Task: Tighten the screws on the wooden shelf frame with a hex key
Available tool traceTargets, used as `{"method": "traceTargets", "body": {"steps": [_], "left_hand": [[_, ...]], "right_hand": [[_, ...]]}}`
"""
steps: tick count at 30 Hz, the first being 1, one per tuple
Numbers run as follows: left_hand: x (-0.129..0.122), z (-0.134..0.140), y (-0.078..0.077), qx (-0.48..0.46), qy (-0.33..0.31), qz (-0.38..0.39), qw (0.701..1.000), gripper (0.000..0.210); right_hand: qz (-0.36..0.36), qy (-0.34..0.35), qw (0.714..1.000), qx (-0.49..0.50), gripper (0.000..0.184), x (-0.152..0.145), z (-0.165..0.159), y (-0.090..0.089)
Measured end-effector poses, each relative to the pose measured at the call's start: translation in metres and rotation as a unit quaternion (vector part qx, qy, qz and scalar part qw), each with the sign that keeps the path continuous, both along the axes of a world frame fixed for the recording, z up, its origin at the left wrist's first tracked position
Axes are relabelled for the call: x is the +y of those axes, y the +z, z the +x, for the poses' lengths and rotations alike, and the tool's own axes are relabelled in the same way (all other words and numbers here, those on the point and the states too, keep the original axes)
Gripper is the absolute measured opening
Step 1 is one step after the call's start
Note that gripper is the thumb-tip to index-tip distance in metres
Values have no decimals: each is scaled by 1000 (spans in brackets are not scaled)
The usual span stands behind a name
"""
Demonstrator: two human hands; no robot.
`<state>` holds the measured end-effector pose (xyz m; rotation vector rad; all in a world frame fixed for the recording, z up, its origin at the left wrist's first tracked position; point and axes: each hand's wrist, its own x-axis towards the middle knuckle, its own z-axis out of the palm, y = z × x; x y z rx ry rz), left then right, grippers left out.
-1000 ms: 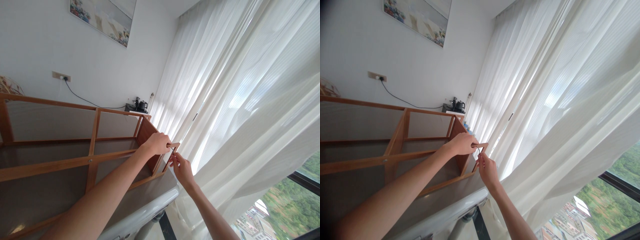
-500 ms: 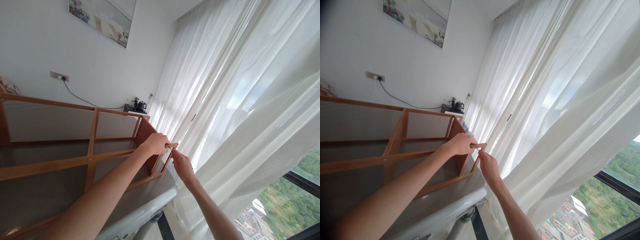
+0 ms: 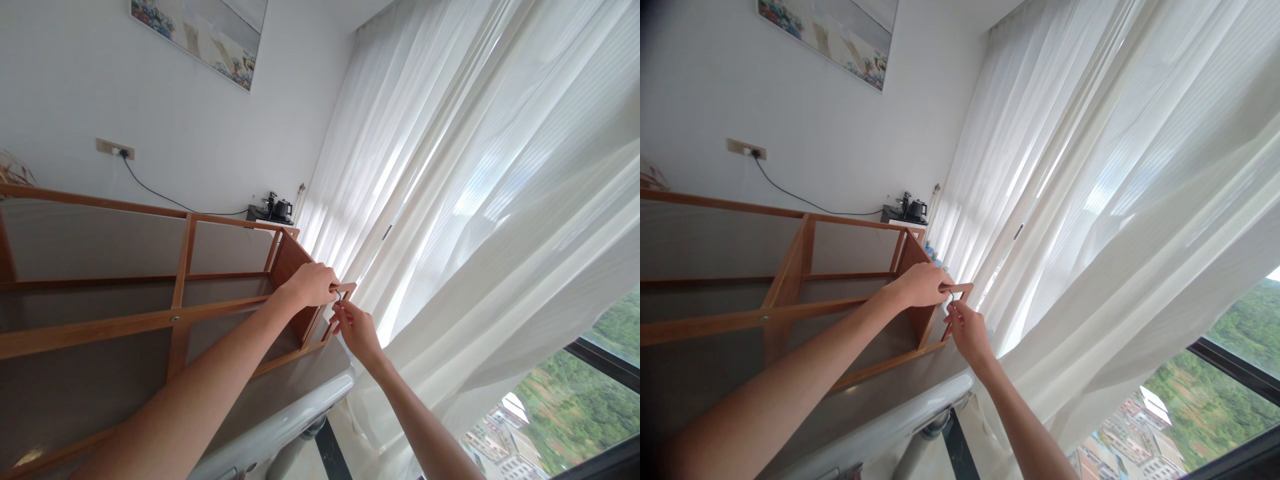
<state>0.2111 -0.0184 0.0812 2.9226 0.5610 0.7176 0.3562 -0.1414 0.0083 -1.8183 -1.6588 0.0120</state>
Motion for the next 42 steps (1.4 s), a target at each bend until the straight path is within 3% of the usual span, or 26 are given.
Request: {"method": "traceTargets", "body": {"steps": [4,11,24,33,42], "left_hand": [[-1,0,1,5,-1,-5,1000,19],[-1,-1,2,9,3,-12,1000,15],[1,0,0,5,-2,-10,1000,20],[0,1,1,9,3,-6,1000,20],[-3,-1,4,13,-3,-3,1000,19]], "right_hand": [[-4,0,995,96,27,1,-4,1],[38,-6,996,79,28,-4,-6,-5],[18,-35,996,-79,35,0,9,1],[17,-62,979,-192,26,-4,14,8],[25,-81,964,-250,34,-4,23,13]]}}
